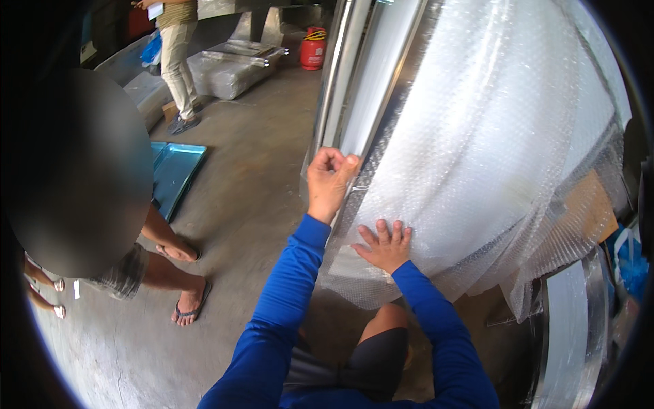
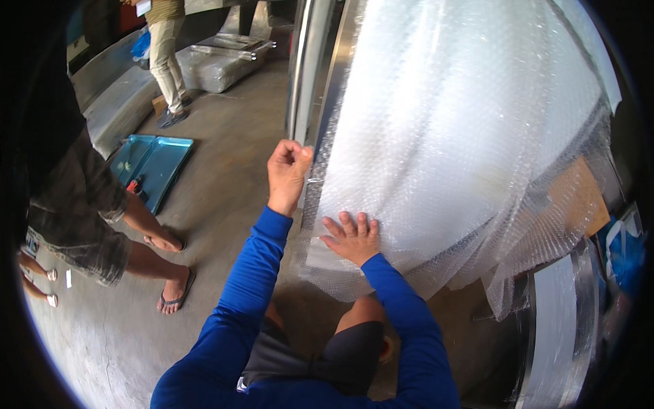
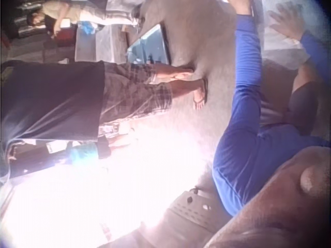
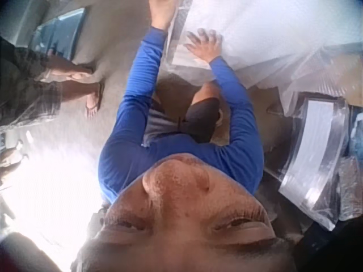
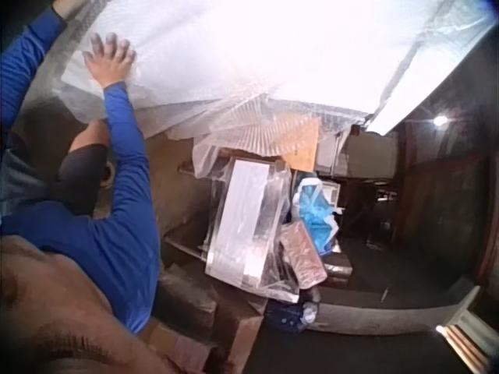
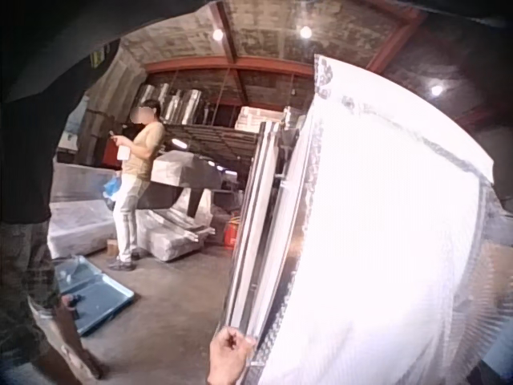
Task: The person wraps a large white appliance with bubble wrap and secures it with packing tape. They then move to another area and place a black object into a white cloth bag.
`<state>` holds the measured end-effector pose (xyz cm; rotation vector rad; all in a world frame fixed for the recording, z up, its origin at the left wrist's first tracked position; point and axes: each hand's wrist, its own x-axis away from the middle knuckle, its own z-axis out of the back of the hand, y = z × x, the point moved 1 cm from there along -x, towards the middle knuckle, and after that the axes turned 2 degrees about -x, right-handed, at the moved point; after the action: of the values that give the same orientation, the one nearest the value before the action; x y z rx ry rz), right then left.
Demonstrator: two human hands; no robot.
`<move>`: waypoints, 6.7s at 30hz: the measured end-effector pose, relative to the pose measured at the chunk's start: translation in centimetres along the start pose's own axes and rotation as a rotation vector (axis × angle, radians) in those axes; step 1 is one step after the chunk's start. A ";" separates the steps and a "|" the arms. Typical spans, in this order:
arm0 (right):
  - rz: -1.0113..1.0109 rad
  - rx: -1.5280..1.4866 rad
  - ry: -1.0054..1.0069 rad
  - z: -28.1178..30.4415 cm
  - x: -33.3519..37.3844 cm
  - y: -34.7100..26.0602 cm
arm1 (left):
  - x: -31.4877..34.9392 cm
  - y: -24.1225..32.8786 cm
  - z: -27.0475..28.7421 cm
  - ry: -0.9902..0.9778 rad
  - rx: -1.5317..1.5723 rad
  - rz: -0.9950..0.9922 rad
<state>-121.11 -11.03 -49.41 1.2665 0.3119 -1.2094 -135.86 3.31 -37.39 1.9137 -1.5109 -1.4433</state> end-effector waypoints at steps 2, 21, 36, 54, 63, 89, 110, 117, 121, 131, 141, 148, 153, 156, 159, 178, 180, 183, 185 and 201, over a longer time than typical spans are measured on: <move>-0.006 -0.002 -0.018 0.1 0.1 -0.2 | 0.0 0.3 0.5 0.067 -0.164 0.093; -0.031 -0.173 -0.283 2.6 0.5 0.4 | 7.3 5.0 1.8 -0.276 -0.459 -0.131; -1.575 -0.601 -0.078 3.9 28.4 6.4 | 28.8 -18.1 14.8 0.140 -1.053 0.360; -1.185 -0.352 -1.127 20.3 48.0 -10.3 | 26.4 -20.6 16.6 0.027 -1.176 0.436; -1.176 -0.319 -1.374 21.1 49.7 -16.2 | 25.6 -20.1 16.7 -0.039 -1.180 0.392; -0.944 -1.728 -1.052 25.9 1.9 -9.6 | 28.1 13.2 21.0 -0.302 -0.147 1.174; -0.231 -1.731 -0.800 22.4 1.4 -16.1 | 31.8 15.1 24.8 0.104 0.041 1.387; -0.223 -1.754 -0.911 21.9 1.2 -15.5 | 32.9 14.8 24.5 0.267 -0.039 1.292; -0.159 -1.743 -0.891 21.6 1.1 -15.4 | 32.2 14.9 24.1 0.159 -0.054 1.366; -0.172 -1.647 -0.934 21.8 0.6 -15.3 | 33.4 13.6 23.3 0.235 -0.392 1.017; 0.026 -1.373 -1.355 21.9 -1.6 -12.9 | 32.0 13.1 22.8 0.295 -0.646 0.754; 0.106 -1.108 -1.213 23.2 -6.7 -11.5 | 28.6 18.1 11.8 -0.031 -0.923 -0.065; -0.267 -1.137 -1.267 27.3 -3.7 -4.0 | 23.7 12.5 9.0 -0.063 -0.118 0.442; -0.730 -0.907 -0.911 30.6 5.1 1.6 | 23.6 9.5 10.6 0.047 0.294 0.591; -1.101 -0.448 -0.961 30.9 17.7 1.8 | 24.1 7.4 10.6 0.037 0.392 0.619; -0.275 -1.298 -0.929 12.5 4.6 -7.4 | 30.1 -11.1 15.0 0.253 0.863 0.652; -0.233 -1.019 -0.786 5.3 8.2 -8.2 | 30.0 -14.3 15.5 0.326 0.996 0.606; -0.581 -1.091 -0.985 2.4 10.9 -6.0 | 30.5 -17.0 16.5 0.361 0.908 0.637; -0.535 -0.943 -0.945 2.3 10.5 -7.0 | 31.2 -17.9 17.1 0.415 0.863 0.672; -1.200 -0.478 -0.498 -1.3 14.0 -16.9 | 29.1 -19.5 18.2 0.290 0.316 0.505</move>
<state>-128.72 -14.24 -69.79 0.2346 0.9922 -2.2114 -142.17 -7.98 -74.70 1.6305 -1.9688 -0.7141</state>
